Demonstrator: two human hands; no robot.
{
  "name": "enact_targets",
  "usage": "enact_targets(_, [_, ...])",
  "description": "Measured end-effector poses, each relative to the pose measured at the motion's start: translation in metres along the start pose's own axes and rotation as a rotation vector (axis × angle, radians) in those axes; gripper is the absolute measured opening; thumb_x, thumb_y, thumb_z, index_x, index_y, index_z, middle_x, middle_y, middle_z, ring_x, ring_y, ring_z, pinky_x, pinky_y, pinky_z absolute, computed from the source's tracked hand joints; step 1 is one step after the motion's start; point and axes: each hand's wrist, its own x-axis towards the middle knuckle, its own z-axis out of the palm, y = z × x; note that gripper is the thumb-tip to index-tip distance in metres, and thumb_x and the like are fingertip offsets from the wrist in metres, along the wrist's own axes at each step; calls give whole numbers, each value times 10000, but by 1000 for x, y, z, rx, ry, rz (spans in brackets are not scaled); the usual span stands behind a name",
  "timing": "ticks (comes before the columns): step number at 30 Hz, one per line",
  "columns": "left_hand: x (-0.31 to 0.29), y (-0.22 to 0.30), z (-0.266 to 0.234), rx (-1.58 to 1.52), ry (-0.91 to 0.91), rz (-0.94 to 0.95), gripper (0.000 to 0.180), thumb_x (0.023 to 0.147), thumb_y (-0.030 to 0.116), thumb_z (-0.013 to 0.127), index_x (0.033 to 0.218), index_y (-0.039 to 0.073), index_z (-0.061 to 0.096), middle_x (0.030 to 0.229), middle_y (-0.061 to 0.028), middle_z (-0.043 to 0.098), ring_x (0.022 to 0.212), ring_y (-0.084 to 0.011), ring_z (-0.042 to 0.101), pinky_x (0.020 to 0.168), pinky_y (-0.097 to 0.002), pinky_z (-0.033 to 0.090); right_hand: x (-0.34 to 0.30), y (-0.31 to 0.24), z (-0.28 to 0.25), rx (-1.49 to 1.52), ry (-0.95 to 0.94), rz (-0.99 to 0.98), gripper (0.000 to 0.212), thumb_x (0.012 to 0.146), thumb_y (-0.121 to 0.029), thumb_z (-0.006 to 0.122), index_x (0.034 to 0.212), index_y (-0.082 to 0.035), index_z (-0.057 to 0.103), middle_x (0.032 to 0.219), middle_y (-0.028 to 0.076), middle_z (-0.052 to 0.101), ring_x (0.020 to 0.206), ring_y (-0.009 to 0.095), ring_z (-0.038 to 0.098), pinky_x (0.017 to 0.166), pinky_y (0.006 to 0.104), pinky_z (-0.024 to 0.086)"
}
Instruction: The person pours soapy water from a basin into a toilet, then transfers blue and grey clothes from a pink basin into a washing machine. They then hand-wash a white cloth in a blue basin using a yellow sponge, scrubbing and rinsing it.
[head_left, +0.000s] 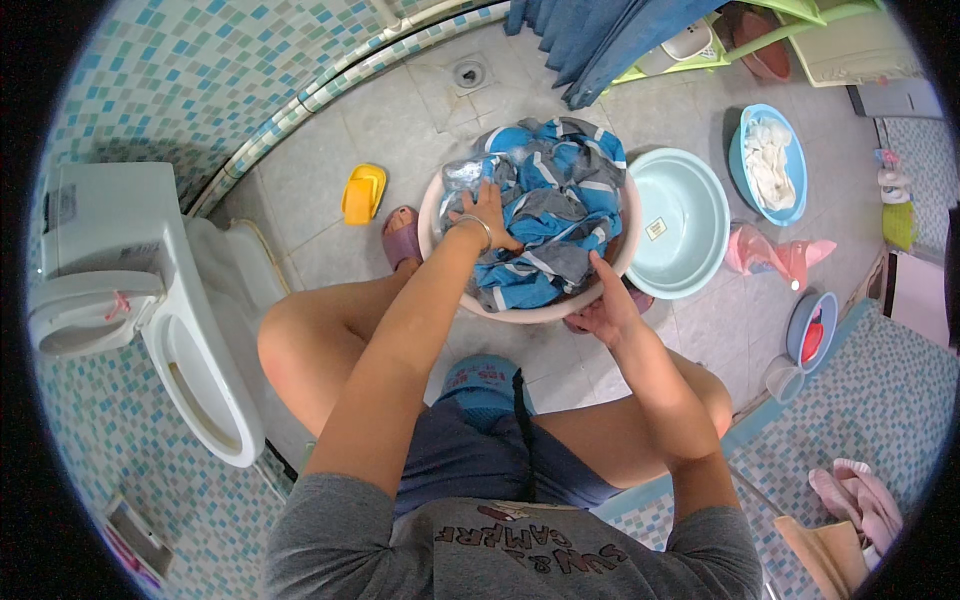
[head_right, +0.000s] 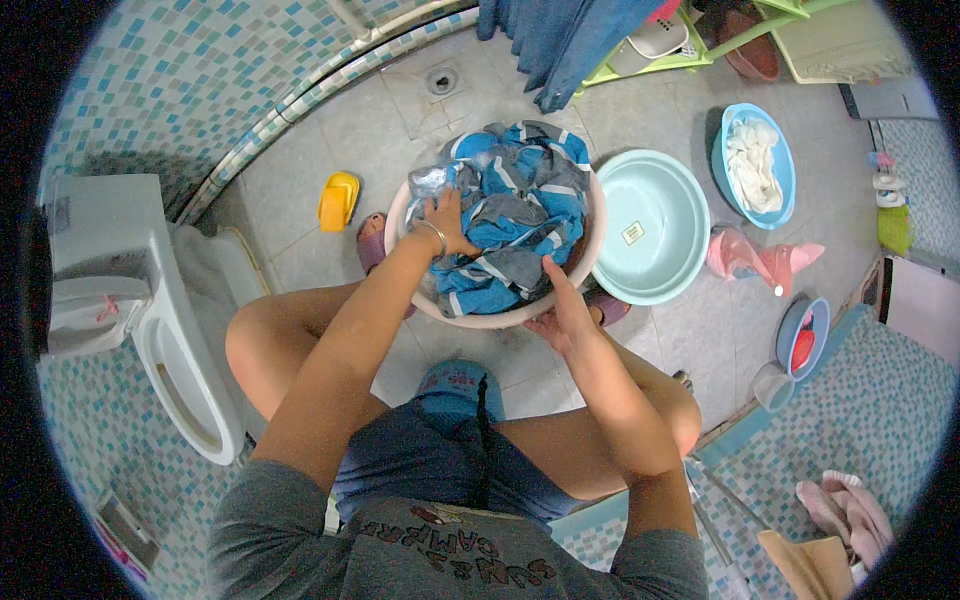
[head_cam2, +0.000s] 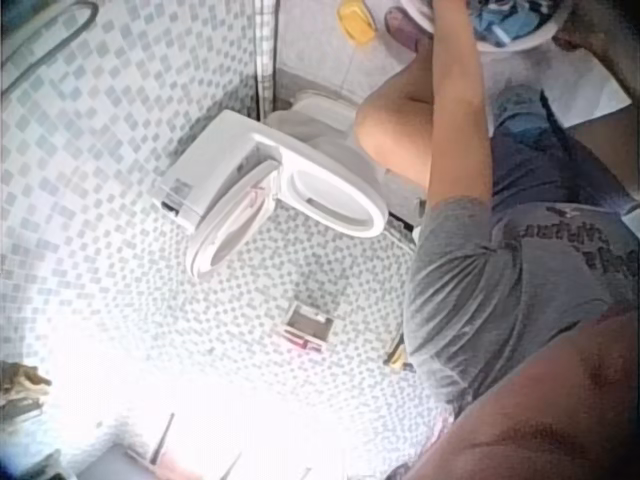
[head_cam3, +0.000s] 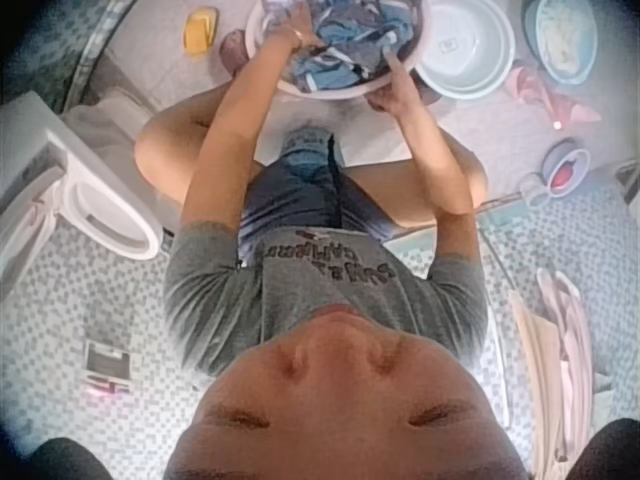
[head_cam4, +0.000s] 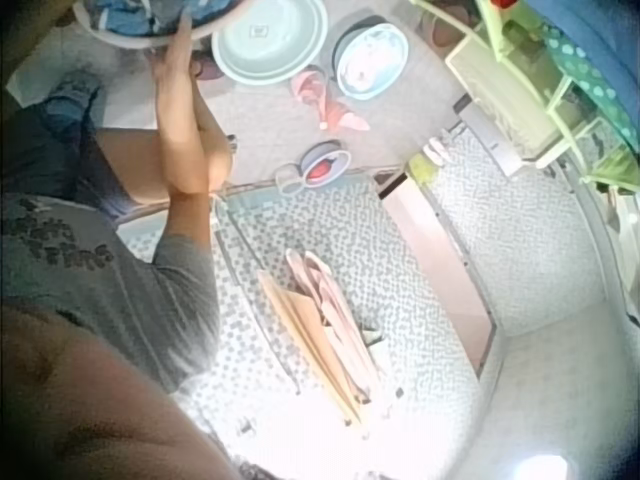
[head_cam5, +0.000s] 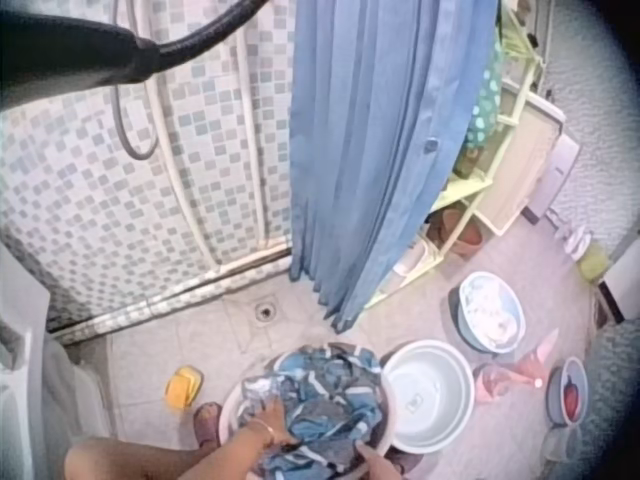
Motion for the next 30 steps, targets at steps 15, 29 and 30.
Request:
enact_targets(15, [23, -10, 1, 50, 27, 7, 1225, 533, 532, 757, 1400, 78, 20, 1470, -90, -10, 1321, -417, 42, 987, -623, 222, -6, -18, 11, 9, 22, 3, 808, 732, -516, 634, 1292, -45, 292, 1166, 188, 427, 1031, 314, 472, 860, 485, 398])
enact_targets(29, [42, -19, -3, 149, 25, 54, 1197, 570, 602, 685, 1392, 17, 40, 1463, -153, 23, 1335, -377, 43, 1039, -553, 161, -12, -31, 24, -83, -12, -81, 680, 786, -493, 580, 1222, -19, 360, 1067, 156, 504, 923, 270, 547, 752, 445, 486])
enact_targets(30, [40, -17, -7, 187, 15, 72, 1197, 576, 610, 674, 1386, -2, 40, 1459, -167, 28, 1339, -360, 43, 1051, -535, 138, -12, -31, 25, -85, -5, -86, 665, 793, -487, 574, 1221, -24, 363, 1067, 151, 505, 923, 266, 547, 752, 445, 486])
